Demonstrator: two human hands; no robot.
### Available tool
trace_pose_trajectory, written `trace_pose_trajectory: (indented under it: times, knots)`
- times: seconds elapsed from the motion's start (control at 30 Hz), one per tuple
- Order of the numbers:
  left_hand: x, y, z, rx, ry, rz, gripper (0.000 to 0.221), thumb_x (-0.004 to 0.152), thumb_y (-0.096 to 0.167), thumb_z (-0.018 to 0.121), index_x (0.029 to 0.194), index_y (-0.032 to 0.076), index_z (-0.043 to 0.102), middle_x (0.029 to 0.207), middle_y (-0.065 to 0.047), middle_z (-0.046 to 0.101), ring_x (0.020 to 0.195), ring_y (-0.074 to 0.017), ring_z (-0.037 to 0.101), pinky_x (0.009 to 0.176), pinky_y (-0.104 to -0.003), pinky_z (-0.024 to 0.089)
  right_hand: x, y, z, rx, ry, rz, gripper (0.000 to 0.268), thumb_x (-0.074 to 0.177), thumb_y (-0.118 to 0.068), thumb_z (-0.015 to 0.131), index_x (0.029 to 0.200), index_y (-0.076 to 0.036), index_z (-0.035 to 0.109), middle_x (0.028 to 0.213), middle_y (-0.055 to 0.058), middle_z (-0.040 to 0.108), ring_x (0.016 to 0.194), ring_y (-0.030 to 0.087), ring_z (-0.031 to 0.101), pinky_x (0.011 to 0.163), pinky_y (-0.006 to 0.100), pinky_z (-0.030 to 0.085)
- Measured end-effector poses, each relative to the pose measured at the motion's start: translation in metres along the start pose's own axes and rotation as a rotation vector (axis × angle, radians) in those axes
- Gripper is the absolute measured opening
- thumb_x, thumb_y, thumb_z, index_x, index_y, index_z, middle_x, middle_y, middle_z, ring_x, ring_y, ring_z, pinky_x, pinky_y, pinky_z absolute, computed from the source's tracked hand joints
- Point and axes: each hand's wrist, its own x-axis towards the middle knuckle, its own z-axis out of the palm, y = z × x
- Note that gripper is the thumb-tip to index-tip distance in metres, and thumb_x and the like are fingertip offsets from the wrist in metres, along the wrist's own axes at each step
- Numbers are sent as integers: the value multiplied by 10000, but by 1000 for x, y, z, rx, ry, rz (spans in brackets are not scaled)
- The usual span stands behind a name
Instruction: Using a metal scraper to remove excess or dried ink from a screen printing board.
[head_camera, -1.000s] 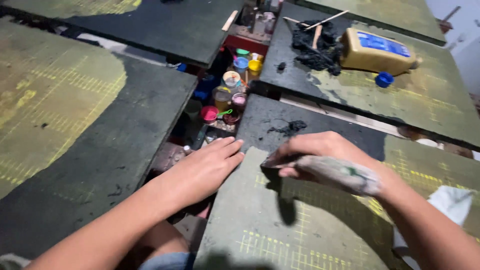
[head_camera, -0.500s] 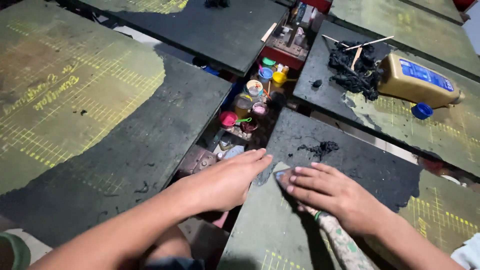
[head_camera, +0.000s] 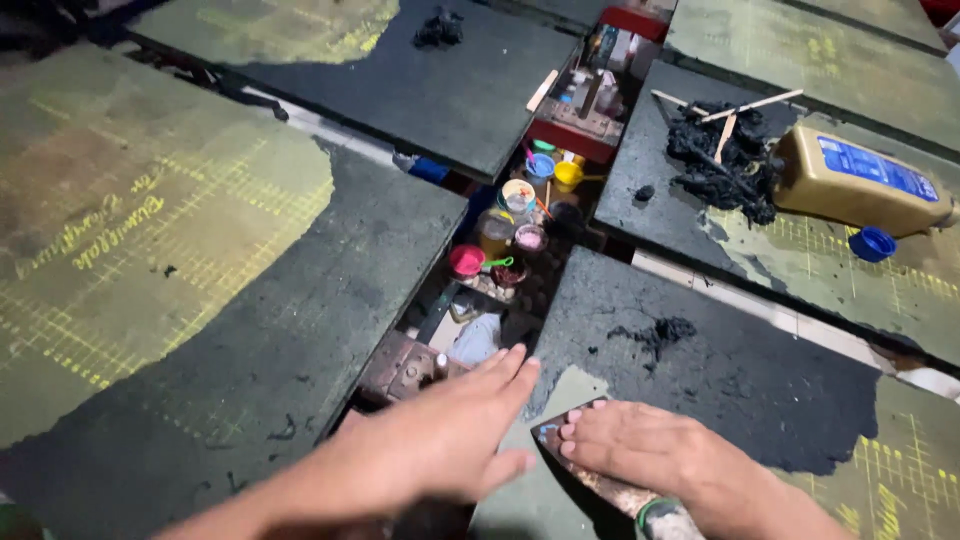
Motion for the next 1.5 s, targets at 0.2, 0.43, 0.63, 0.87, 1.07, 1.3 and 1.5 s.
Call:
trace_pose_trajectory:
  times: [0.2,0.43,0.63,0.87,1.07,1.3,1.5]
  knots:
    - [-5,33,37,602,954,243,315,850,314,658,1081,112,728,769,-19,541,564,-194,554,360,-362,446,-11,21,17,-104,52,44,701,1122,-551,208,1365,-67,653,1441,148,635,1353,318,609,1137,548,327]
    - [-24,8,39,561,905,528,189,1098,180,506,1227,71,591,1114,-69,658,849,-200,654,690,-314,487,-15,13,38,-205,239,98,386,1013,-333,640,1321,-105,686,1365,158,689,1277,310,687,1051,509,497]
    - [-26,-6,45,931,985,580,113,1114,244,573,1158,144,603,1036,45,673,836,-46,632,639,-175,495,-16,11,43,-338,99,40,363,1083,-257,517,1405,-116,610,1432,125,645,1287,315,643,1053,494,463]
    - [-14,9,64,872,1105,421,91,1095,234,505,1063,226,590,944,89,581,824,-33,593,622,-192,473,-25,7,41,-415,128,11,370,1079,-241,458,1367,-75,620,1433,135,629,1319,306,628,1096,503,462]
    - [-19,15,71,730,1151,419,76,1074,159,591,1147,139,594,1022,-20,697,781,-119,668,564,-252,454,-44,39,49,-405,-33,16,462,1048,-303,478,1455,-101,561,1568,96,526,1457,257,494,1188,441,380]
    - [-13,7,85,573,1033,455,114,1071,111,631,1178,72,640,1105,-153,740,1005,-304,774,681,-380,587,-48,29,56,-502,54,207,463,1005,-330,500,1431,-174,590,1521,71,552,1369,216,571,1076,346,461]
    - [-7,11,65,733,1093,481,68,1093,203,561,1091,166,618,1017,-6,721,868,-116,751,561,-210,532,-16,0,41,-524,98,83,440,1101,-338,419,1393,-75,617,1451,110,618,1349,305,586,1088,514,455]
